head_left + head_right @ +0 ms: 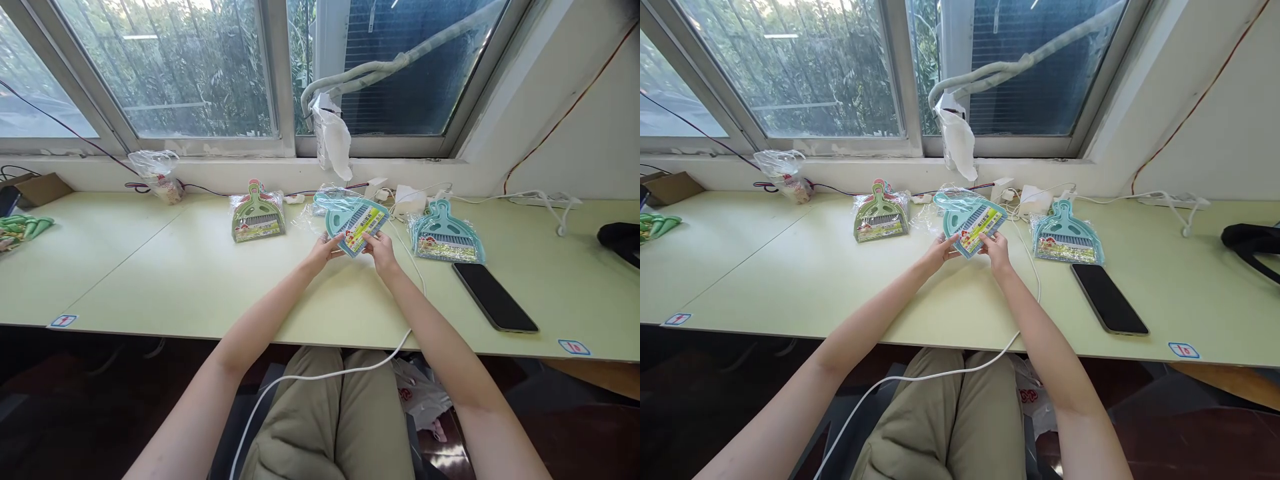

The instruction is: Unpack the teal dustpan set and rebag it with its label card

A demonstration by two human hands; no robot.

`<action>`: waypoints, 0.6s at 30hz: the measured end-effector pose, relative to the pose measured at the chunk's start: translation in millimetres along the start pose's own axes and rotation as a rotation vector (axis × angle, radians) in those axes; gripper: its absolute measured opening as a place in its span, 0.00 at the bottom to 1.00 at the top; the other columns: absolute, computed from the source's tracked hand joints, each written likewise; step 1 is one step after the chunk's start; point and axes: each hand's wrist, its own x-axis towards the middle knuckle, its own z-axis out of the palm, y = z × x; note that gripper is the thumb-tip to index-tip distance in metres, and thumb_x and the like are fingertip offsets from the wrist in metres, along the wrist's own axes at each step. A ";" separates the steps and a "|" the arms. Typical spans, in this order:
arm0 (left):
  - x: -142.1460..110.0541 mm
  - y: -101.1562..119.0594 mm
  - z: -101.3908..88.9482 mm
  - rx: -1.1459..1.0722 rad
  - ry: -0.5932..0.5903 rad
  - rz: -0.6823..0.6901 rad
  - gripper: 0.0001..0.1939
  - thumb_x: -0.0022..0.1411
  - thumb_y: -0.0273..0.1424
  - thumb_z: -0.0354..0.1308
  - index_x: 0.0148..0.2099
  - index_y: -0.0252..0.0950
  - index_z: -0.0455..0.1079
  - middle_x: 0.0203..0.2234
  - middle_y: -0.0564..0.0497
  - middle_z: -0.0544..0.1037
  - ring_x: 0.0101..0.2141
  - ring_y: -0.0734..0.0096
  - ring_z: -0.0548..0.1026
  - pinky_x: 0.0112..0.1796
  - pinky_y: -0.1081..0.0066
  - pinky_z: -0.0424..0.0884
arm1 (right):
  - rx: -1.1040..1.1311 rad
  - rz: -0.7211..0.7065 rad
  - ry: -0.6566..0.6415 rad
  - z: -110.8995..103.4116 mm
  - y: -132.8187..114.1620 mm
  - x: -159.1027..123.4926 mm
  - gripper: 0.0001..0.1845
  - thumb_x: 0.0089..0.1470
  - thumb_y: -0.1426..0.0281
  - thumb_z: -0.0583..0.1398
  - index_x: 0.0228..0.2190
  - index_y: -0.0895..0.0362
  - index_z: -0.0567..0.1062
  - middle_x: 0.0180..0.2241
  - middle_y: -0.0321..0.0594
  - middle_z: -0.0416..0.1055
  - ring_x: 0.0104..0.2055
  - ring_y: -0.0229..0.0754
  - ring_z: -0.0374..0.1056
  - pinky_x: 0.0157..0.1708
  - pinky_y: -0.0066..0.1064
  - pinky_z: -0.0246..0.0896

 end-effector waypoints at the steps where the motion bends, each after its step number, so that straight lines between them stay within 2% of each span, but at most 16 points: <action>1: -0.5 0.8 -0.4 0.008 -0.025 -0.017 0.29 0.51 0.45 0.66 0.51 0.37 0.67 0.46 0.44 0.78 0.41 0.63 0.78 0.49 0.58 0.71 | -0.002 -0.002 0.002 0.0 0.2 0.1 0.19 0.39 0.61 0.67 0.34 0.55 0.70 0.31 0.37 0.77 0.24 0.33 0.69 0.21 0.23 0.62; 4: -1.6 3.9 -1.8 0.040 -0.045 -0.031 0.29 0.52 0.48 0.65 0.51 0.37 0.68 0.47 0.43 0.78 0.43 0.62 0.78 0.50 0.56 0.70 | 0.003 -0.022 -0.002 1.3 -0.2 -0.9 0.20 0.40 0.60 0.67 0.34 0.55 0.70 0.32 0.37 0.77 0.25 0.33 0.69 0.21 0.23 0.62; 9: -4.0 4.4 0.3 0.146 -0.099 -0.028 0.29 0.51 0.46 0.66 0.52 0.36 0.69 0.47 0.43 0.77 0.45 0.60 0.77 0.52 0.54 0.68 | -0.023 -0.073 -0.017 2.9 -6.9 -4.1 0.24 0.39 0.56 0.67 0.36 0.54 0.69 0.30 0.35 0.75 0.23 0.33 0.66 0.20 0.24 0.60; 14: -4.8 8.0 -1.4 0.125 -0.186 -0.038 0.33 0.54 0.53 0.60 0.53 0.36 0.69 0.48 0.41 0.77 0.47 0.58 0.76 0.51 0.55 0.70 | -0.008 -0.102 -0.083 -0.2 -18.0 -5.3 0.24 0.37 0.57 0.68 0.35 0.54 0.70 0.29 0.35 0.74 0.21 0.32 0.62 0.17 0.24 0.56; 18: -5.3 13.6 -4.5 0.141 -0.154 -0.037 0.33 0.55 0.54 0.58 0.53 0.35 0.69 0.49 0.41 0.77 0.47 0.58 0.76 0.51 0.55 0.70 | -0.036 -0.082 -0.144 -2.8 -22.6 -5.7 0.24 0.36 0.57 0.69 0.36 0.54 0.72 0.28 0.35 0.74 0.20 0.32 0.62 0.16 0.24 0.55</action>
